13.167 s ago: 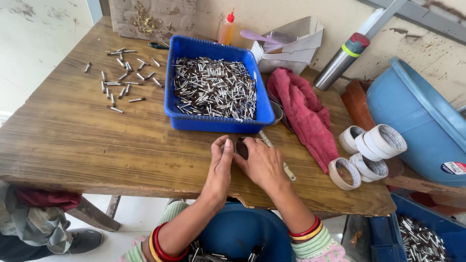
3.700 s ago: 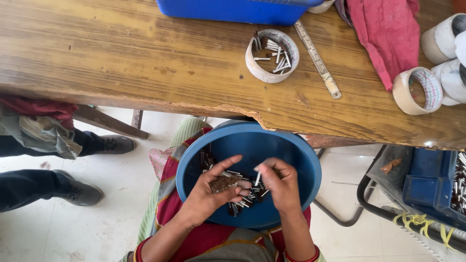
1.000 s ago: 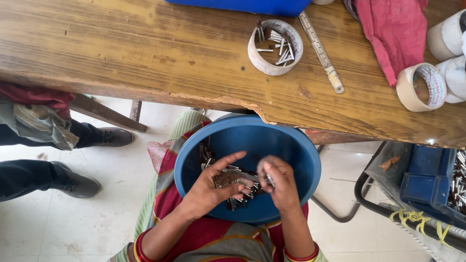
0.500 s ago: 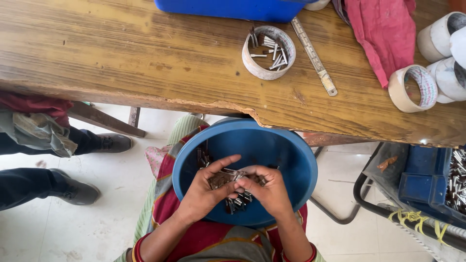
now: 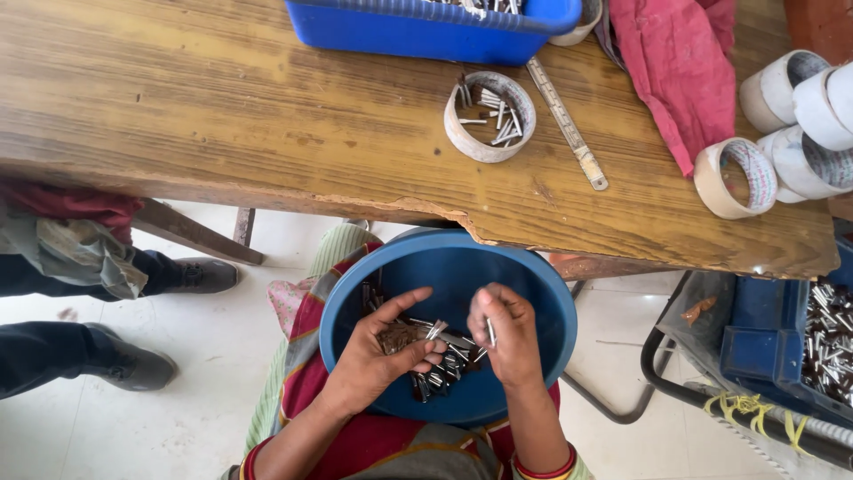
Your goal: The person sits on the floor and sorts small metal parts from a blue bowl into a blue tray on a wooden table. They pick up handfuls of parts, separate them by hand, and place the sorted pieces into the tray.
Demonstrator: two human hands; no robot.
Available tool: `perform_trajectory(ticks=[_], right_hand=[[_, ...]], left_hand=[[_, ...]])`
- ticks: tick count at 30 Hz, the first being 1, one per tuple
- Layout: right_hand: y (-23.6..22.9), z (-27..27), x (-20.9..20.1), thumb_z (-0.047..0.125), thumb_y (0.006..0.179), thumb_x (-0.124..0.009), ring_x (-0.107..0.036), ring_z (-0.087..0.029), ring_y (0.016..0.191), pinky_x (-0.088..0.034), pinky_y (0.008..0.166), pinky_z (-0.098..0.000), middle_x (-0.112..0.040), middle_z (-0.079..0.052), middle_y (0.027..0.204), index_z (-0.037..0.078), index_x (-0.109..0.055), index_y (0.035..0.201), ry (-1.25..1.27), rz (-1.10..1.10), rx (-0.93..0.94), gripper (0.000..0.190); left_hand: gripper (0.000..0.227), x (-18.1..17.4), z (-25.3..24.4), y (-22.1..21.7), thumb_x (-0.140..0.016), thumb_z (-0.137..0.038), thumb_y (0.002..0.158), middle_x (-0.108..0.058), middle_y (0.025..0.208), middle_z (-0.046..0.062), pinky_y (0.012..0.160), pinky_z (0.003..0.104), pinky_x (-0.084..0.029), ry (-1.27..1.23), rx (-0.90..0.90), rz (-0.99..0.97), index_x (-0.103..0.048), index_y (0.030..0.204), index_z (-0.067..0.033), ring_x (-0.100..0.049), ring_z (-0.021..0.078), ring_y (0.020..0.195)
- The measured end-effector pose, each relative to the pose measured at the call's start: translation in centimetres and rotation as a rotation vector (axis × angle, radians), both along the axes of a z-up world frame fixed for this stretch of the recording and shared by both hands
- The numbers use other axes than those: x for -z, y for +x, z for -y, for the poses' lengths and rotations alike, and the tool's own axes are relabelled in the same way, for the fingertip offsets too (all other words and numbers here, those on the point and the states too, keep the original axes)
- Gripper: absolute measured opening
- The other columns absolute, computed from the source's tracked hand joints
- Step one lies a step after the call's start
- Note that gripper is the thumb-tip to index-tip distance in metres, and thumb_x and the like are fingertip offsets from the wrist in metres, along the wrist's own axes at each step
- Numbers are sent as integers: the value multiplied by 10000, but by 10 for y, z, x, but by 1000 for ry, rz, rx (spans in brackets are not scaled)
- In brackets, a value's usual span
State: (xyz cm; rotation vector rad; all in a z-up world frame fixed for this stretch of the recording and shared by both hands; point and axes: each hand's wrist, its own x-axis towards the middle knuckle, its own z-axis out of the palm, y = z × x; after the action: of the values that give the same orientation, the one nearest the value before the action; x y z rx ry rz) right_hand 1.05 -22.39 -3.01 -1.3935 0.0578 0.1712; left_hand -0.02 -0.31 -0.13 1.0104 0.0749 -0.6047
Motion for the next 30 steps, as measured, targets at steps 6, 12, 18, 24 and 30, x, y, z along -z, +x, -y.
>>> perform_trajectory(ticks=[6,12,18,24,30], right_hand=[[-1,-6,12,154,1095,-688,-545,-26,619,-410,535,-198,-641,1,765,17,-693,940,103,99,-40,207],[8,-49,-45,104,956,-719,-603,-45,608,-455,518,-223,-660,9,751,84,-765,985,-209,84,-84,57],[105,-99,-184,132,995,-779,-613,-126,649,-464,575,-288,-704,-15,856,147,-751,1068,-919,1060,116,80],[149,-114,-260,220,1019,-846,-665,-318,1040,-529,884,-403,-666,-144,1167,39,-605,1341,-1017,1305,239,441],[49,-99,-144,208,905,-792,-702,-259,891,-558,840,-394,-717,-61,961,136,-711,1272,-781,1163,-663,382]], left_hand=[[655,-4,-4,2,-709,-22,889,-767,989,90,735,266,-625,-21,-1,-1,-483,1502,-76,-736,133,855],[518,17,-9,0,-708,-68,913,-765,1019,115,733,277,-614,-81,-104,-18,-570,1412,-46,-736,155,862],[356,34,-8,-9,-653,-198,940,-763,1034,105,803,343,-646,-122,-230,-230,-639,1260,-43,-763,192,907],[326,66,-5,-13,-690,-243,1005,-658,921,96,822,385,-649,-128,-291,-253,-641,1222,-5,-694,209,858],[537,58,-10,-5,-693,-263,861,-663,1252,61,792,380,-637,-192,-316,-416,-515,1358,-169,-686,235,1097]])
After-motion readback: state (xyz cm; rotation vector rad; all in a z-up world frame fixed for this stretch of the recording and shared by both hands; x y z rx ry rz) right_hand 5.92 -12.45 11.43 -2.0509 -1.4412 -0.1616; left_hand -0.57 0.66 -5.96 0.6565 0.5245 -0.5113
